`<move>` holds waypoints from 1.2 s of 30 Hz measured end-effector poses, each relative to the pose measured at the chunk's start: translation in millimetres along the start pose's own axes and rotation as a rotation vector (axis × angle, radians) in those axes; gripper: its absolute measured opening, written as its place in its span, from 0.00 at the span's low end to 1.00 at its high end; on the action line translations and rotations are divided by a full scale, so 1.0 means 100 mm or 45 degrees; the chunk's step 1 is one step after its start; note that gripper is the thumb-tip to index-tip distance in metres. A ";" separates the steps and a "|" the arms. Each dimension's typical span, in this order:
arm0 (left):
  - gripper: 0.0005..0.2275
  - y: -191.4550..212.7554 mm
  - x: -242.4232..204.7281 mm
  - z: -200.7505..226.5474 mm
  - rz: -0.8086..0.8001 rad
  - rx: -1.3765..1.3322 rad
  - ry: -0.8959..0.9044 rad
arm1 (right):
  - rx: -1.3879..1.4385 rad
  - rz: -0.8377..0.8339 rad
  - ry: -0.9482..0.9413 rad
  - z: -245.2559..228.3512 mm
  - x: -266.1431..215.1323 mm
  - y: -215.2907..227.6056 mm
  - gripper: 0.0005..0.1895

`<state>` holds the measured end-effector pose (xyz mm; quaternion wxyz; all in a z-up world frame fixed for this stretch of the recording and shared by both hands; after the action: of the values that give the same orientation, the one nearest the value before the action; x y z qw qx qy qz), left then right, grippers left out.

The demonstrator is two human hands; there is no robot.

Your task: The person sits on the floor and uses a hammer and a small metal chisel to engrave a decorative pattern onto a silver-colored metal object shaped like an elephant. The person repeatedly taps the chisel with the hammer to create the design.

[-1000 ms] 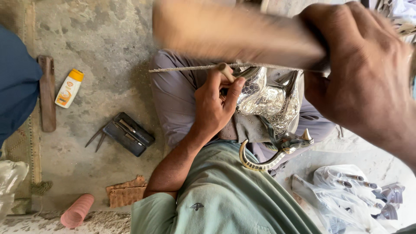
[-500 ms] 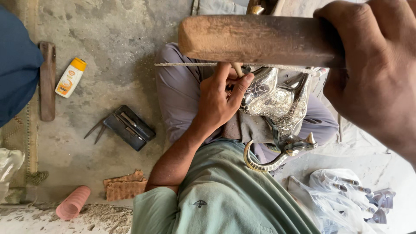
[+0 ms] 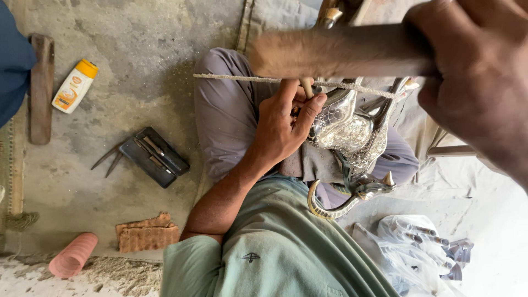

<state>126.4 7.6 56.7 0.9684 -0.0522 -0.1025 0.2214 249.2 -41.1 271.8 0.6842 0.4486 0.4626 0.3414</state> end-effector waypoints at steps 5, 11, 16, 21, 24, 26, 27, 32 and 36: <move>0.12 -0.01 0.01 0.00 0.050 -0.072 -0.054 | -0.106 0.074 0.040 -0.02 -0.01 0.02 0.23; 0.12 -0.01 -0.01 0.01 0.088 -0.075 -0.067 | -0.103 0.086 0.096 -0.09 0.04 0.06 0.22; 0.12 -0.01 -0.05 -0.01 0.081 -0.135 -0.017 | 0.010 0.032 0.006 -0.05 0.04 0.02 0.25; 0.10 -0.04 -0.05 -0.04 0.054 -0.098 0.023 | -0.116 -0.059 0.009 -0.05 0.05 -0.01 0.21; 0.13 -0.03 -0.06 -0.02 0.086 -0.165 -0.025 | 0.069 -0.017 -0.005 -0.06 0.05 0.03 0.20; 0.12 -0.02 -0.05 -0.01 0.088 -0.134 -0.054 | -0.108 -0.063 0.000 -0.08 0.06 0.03 0.22; 0.11 -0.03 -0.06 0.00 0.087 -0.124 -0.063 | -0.143 -0.080 0.000 -0.08 0.04 0.03 0.22; 0.10 -0.02 -0.08 0.02 0.084 -0.125 -0.053 | -0.138 -0.031 0.010 -0.06 -0.04 0.04 0.22; 0.08 -0.03 -0.04 0.04 0.053 -0.045 -0.081 | -0.331 -0.091 0.044 -0.06 -0.05 -0.01 0.20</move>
<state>122.8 3.7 60.5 0.9587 -0.0644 -0.1362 0.2411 242.2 -44.7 271.7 0.7401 0.3334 0.4419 0.3818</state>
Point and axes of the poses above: each hand's wrist, its own x-axis towards the middle knuckle, its own y-axis out of the back of the hand, z = x × y, the point moved 5 cm from there along x, towards the middle knuckle, and after that the axes turned 9 degrees about -z, right-handed, at the moved point
